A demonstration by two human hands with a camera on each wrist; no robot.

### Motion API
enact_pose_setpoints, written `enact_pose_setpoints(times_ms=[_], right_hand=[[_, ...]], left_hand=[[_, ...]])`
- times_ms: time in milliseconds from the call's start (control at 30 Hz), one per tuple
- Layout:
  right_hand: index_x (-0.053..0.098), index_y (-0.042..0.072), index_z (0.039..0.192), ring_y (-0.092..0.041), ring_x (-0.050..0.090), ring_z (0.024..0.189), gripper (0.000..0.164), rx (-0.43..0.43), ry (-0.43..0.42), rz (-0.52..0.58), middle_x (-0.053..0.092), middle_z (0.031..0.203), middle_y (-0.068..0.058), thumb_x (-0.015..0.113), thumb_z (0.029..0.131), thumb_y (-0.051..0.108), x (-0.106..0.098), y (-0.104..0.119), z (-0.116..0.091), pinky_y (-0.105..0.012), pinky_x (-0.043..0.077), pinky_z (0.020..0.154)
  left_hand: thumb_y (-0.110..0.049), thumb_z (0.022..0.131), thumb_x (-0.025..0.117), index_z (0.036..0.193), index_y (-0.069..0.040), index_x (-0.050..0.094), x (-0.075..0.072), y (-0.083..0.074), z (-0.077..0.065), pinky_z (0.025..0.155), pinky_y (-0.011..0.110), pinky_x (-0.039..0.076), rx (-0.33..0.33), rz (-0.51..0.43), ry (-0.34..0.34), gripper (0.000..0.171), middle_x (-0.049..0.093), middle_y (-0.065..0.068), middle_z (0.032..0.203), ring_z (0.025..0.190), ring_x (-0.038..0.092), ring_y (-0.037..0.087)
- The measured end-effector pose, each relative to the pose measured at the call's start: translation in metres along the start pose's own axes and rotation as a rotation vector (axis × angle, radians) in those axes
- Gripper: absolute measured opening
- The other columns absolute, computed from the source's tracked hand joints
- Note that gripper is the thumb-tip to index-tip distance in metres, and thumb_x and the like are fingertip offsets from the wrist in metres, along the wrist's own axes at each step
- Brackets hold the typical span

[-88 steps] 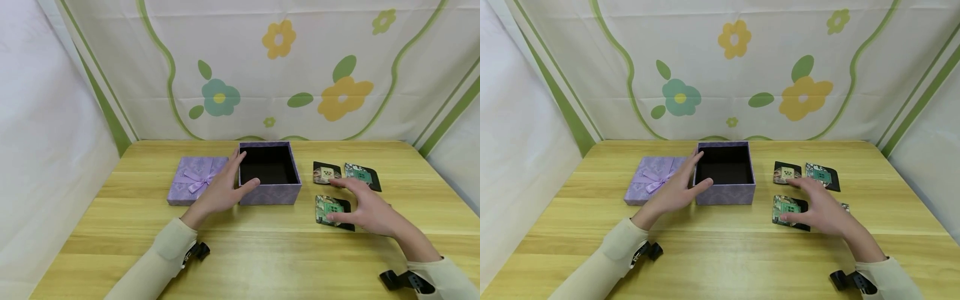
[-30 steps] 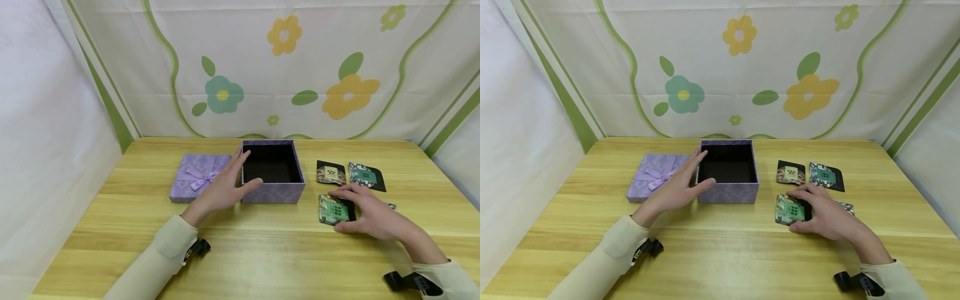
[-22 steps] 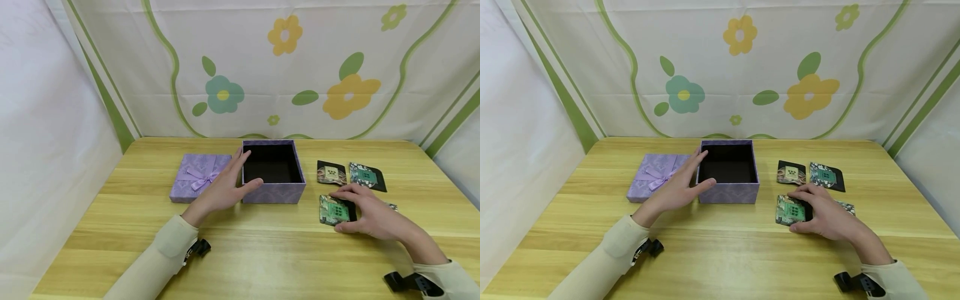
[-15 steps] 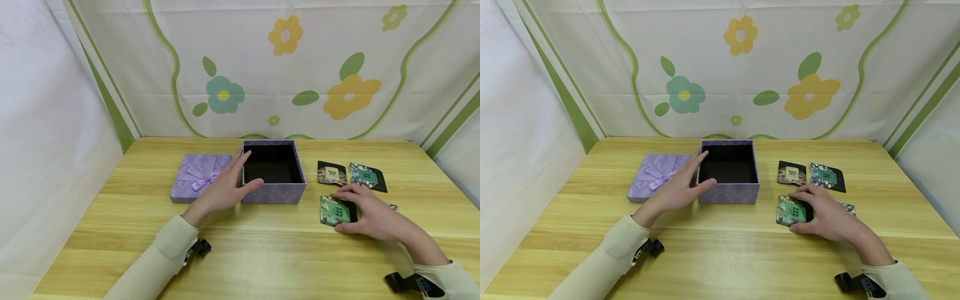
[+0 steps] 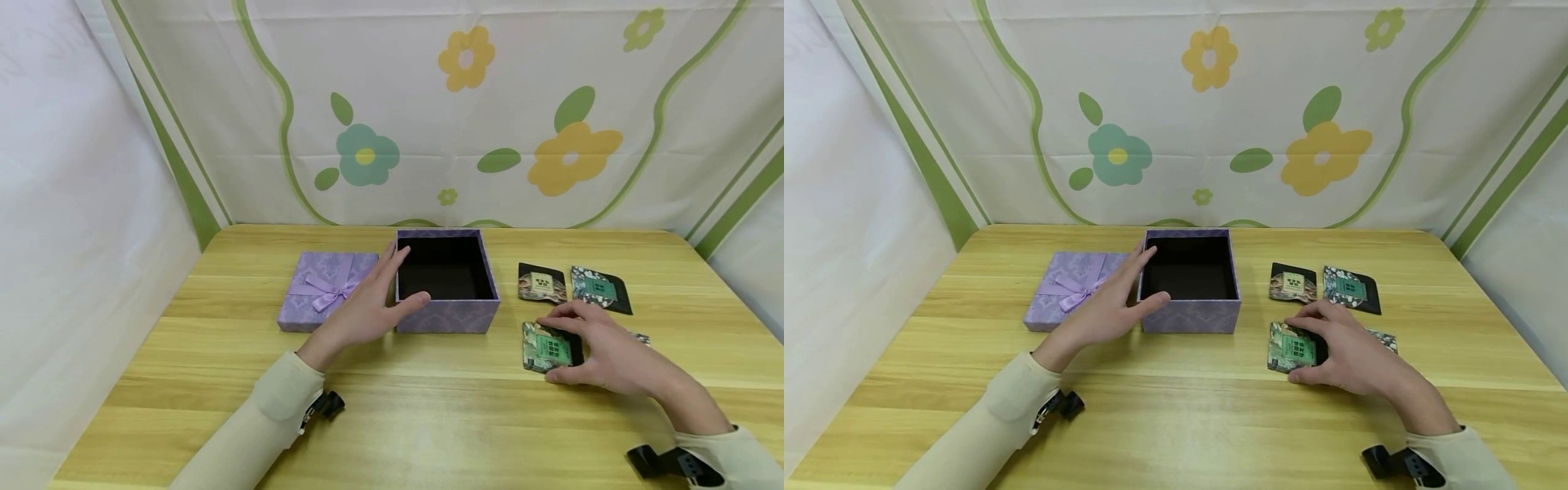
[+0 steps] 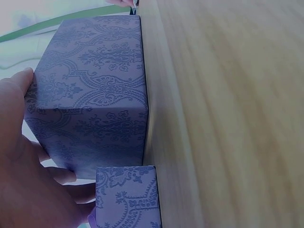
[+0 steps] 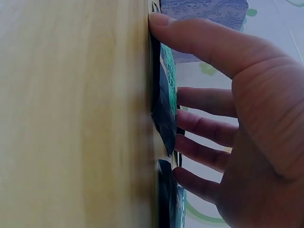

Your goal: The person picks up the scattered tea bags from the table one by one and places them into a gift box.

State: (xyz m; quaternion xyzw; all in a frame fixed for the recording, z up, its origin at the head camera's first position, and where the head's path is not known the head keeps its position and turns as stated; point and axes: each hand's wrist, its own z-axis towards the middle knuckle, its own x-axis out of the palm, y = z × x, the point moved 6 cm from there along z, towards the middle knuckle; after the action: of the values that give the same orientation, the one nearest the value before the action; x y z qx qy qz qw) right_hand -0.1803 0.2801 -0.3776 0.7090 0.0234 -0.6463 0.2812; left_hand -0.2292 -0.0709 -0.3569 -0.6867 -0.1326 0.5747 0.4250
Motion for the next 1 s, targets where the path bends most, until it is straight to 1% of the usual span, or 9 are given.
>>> enact_pose_setpoints(times_ms=[200, 267, 433, 500, 667, 733, 867, 1000], right_hand=[[0.069, 0.014, 0.142, -0.035, 0.05, 0.133, 0.085, 0.005, -0.006, -0.015, 0.056, 0.141, -0.007, 0.089, 0.076, 0.064, -0.001, 0.0, 0.0, -0.061, 0.046, 0.103], [0.069, 0.014, 0.141, -0.036, 0.05, 0.133, 0.084, 0.007, -0.008, -0.016, 0.056, 0.141, -0.008, 0.09, 0.076, 0.063, -0.001, -0.001, 0.0, -0.062, 0.047, 0.102], [0.068, 0.017, 0.141, -0.038, 0.055, 0.131, 0.081, 0.008, -0.027, -0.016, 0.059, 0.141, -0.009, 0.09, 0.078, 0.061, -0.004, -0.002, -0.001, -0.064, 0.048, 0.101], [0.066, 0.018, 0.143, -0.041, 0.056, 0.132, 0.081, 0.011, -0.032, -0.013, 0.06, 0.142, -0.012, 0.09, 0.078, 0.061, -0.005, -0.003, -0.002, -0.066, 0.048, 0.101], [0.062, 0.016, 0.148, -0.051, 0.051, 0.138, 0.086, 0.025, -0.027, -0.004, 0.056, 0.15, -0.025, 0.089, 0.079, 0.061, -0.007, -0.006, -0.002, -0.074, 0.044, 0.102], [0.061, 0.016, 0.149, -0.05, 0.053, 0.135, 0.087, 0.026, -0.032, -0.007, 0.057, 0.149, -0.024, 0.089, 0.08, 0.06, -0.009, -0.006, -0.002, -0.072, 0.047, 0.1], [0.06, 0.013, 0.149, -0.042, 0.06, 0.127, 0.086, 0.027, -0.05, -0.015, 0.059, 0.143, -0.017, 0.088, 0.081, 0.059, -0.011, -0.005, -0.002, -0.064, 0.052, 0.095], [0.059, 0.011, 0.151, -0.043, 0.056, 0.129, 0.085, 0.045, -0.061, 0.009, 0.057, 0.143, -0.014, 0.088, 0.083, 0.055, -0.014, -0.005, -0.003, -0.065, 0.05, 0.095]], left_hand=[[-0.074, 0.099, 0.055, 0.171, -0.044, 0.006, 0.0, 0.001, 0.0, 0.125, 0.072, 0.026, -0.002, -0.001, -0.001, 0.092, -0.011, -0.016, 0.179, 0.166, 0.014, 0.035], [-0.074, 0.099, 0.055, 0.171, -0.044, 0.006, 0.0, 0.002, 0.001, 0.125, 0.072, 0.026, -0.001, -0.002, -0.001, 0.092, -0.011, -0.016, 0.179, 0.166, 0.013, 0.035], [-0.076, 0.099, 0.054, 0.17, -0.045, 0.006, 0.001, 0.002, 0.001, 0.125, 0.072, 0.026, -0.003, -0.002, -0.005, 0.091, -0.01, -0.015, 0.18, 0.166, 0.014, 0.034], [-0.076, 0.098, 0.054, 0.17, -0.045, 0.006, 0.001, 0.002, 0.002, 0.125, 0.072, 0.026, -0.003, -0.003, -0.007, 0.092, -0.01, -0.016, 0.179, 0.166, 0.014, 0.034], [-0.077, 0.098, 0.053, 0.17, -0.045, 0.006, 0.002, 0.002, 0.001, 0.125, 0.072, 0.026, 0.004, -0.003, -0.009, 0.092, -0.011, -0.018, 0.179, 0.167, 0.013, 0.033], [-0.078, 0.098, 0.053, 0.17, -0.045, 0.006, 0.002, 0.003, 0.001, 0.125, 0.072, 0.027, 0.001, -0.003, -0.008, 0.093, -0.011, -0.019, 0.178, 0.166, 0.014, 0.033], [-0.078, 0.097, 0.053, 0.17, -0.045, 0.007, 0.002, 0.004, 0.0, 0.125, 0.072, 0.027, -0.004, -0.005, -0.008, 0.092, -0.011, -0.019, 0.178, 0.166, 0.014, 0.033], [-0.077, 0.098, 0.054, 0.17, -0.044, 0.007, 0.002, 0.003, 0.001, 0.125, 0.072, 0.026, 0.006, -0.002, -0.01, 0.092, -0.01, -0.017, 0.179, 0.166, 0.014, 0.034]])
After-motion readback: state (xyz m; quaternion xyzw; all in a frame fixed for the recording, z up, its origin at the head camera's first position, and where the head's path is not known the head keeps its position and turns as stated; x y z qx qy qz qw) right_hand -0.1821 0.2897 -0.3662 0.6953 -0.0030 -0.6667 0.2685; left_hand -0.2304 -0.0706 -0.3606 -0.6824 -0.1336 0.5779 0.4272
